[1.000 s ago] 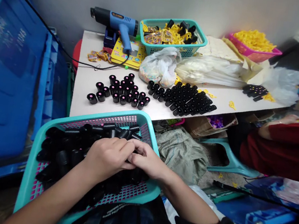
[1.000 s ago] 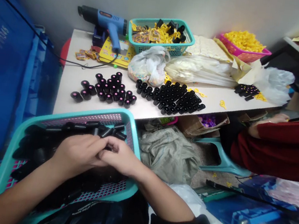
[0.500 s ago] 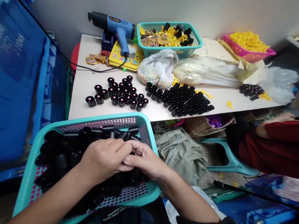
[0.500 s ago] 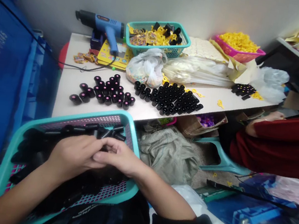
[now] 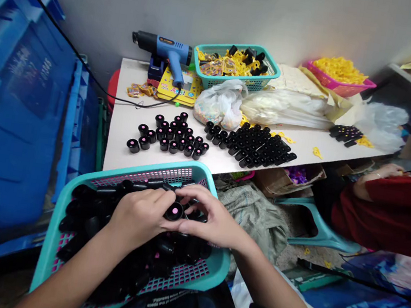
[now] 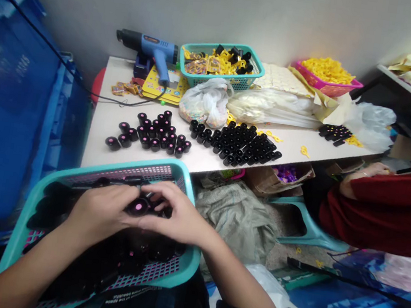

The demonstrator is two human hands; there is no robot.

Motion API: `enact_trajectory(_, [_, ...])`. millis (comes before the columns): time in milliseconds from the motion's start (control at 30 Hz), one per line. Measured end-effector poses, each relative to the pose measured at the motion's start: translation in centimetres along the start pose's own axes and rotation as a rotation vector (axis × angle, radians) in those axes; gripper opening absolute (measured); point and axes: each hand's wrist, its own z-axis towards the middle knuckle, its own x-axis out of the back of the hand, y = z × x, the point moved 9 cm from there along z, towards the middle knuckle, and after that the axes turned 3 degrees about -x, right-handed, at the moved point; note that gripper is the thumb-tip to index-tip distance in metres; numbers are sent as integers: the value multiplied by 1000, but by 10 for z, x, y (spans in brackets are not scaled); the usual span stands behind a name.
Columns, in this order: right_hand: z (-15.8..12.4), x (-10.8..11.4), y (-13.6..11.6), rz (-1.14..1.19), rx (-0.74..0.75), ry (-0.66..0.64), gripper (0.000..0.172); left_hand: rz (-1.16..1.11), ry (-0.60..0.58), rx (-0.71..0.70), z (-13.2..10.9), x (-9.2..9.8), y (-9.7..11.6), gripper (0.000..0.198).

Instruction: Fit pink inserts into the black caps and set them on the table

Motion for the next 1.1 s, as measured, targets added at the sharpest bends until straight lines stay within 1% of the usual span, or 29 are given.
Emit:
enact_trajectory(67, [-1,-1,-8,-130,23,53,44,-42,-22,46,0,-5,-5,32])
enact_trajectory(100, [0,2,-10,-161,24,93,39,-91,-40,103,0,-9,-10,32])
enact_trajectory(133, [0,8,-12,-195,28,148,34,-172,-64,188,-1,-15,-17,33])
enact_trajectory(167, [2,18,-13,-244,42,223,32,-293,-91,300,-3,-22,-26,34])
enact_trajectory(200, [3,33,-14,-302,63,324,31,-458,-113,438,-8,-31,-35,36])
enact_trajectory(267, [7,75,-11,-432,91,577,33,-913,-132,767,-22,-55,-50,37])
enact_trajectory(300, [9,98,-5,-493,71,710,35,-1182,-124,937,-31,-68,-52,38])
enact_trajectory(333, [16,117,6,-544,6,776,37,-1455,-107,1094,-39,-79,-49,38])
enact_trajectory(400, [38,143,29,-565,-45,775,38,-1918,-63,1348,-47,-92,-37,37])
enact_trajectory(433, [50,151,39,-571,-59,763,38,-2085,-41,1429,-49,-94,-31,35])
enact_trajectory(500, [68,156,53,-571,-63,725,44,-2296,17,1499,-48,-92,-24,35])
enact_trajectory(567, [77,150,54,-569,-53,699,54,-2400,69,1482,-45,-88,-23,43])
enact_trajectory(600, [76,144,49,-566,-45,699,56,-2427,85,1457,-43,-86,-23,49])
enact_trajectory(633, [72,138,40,-568,-23,712,55,-2441,88,1433,-42,-84,-23,54])
enact_trajectory(700, [59,121,11,-595,72,718,41,-2447,62,1382,-41,-83,-22,63])
enact_trajectory(733, [53,107,-7,-631,165,681,30,-2449,42,1356,-41,-82,-21,66])
enact_trajectory(767, [49,86,-23,-667,258,566,19,-2451,24,1328,-40,-82,-20,67])
enact_trajectory(800, [47,62,-34,-689,322,382,14,-2451,11,1298,-38,-81,-18,67])
enact_trajectory(833, [45,36,-40,-709,362,185,12,-2445,1,1265,-36,-80,-17,66])
enact_trajectory(867, [41,15,-43,-734,389,36,12,-2430,-6,1230,-34,-79,-15,64])
enact_trajectory(900, [38,0,-44,-758,400,-64,12,-2404,-13,1197,-32,-77,-14,61])
enact_trajectory(933, [37,-10,-43,-779,402,-118,14,-2371,-21,1164,-30,-76,-14,60])
enact_trajectory(1000, [37,-18,-42,-783,394,-131,16,-2305,-41,1114,-27,-74,-13,58])
enact_trajectory(1033, [38,-18,-41,-756,385,-123,16,-2278,-46,1107,-27,-74,-13,58])
enact_trajectory(1100, [38,-13,-41,-655,351,-77,14,-2212,-53,1146,-32,-77,-16,55])
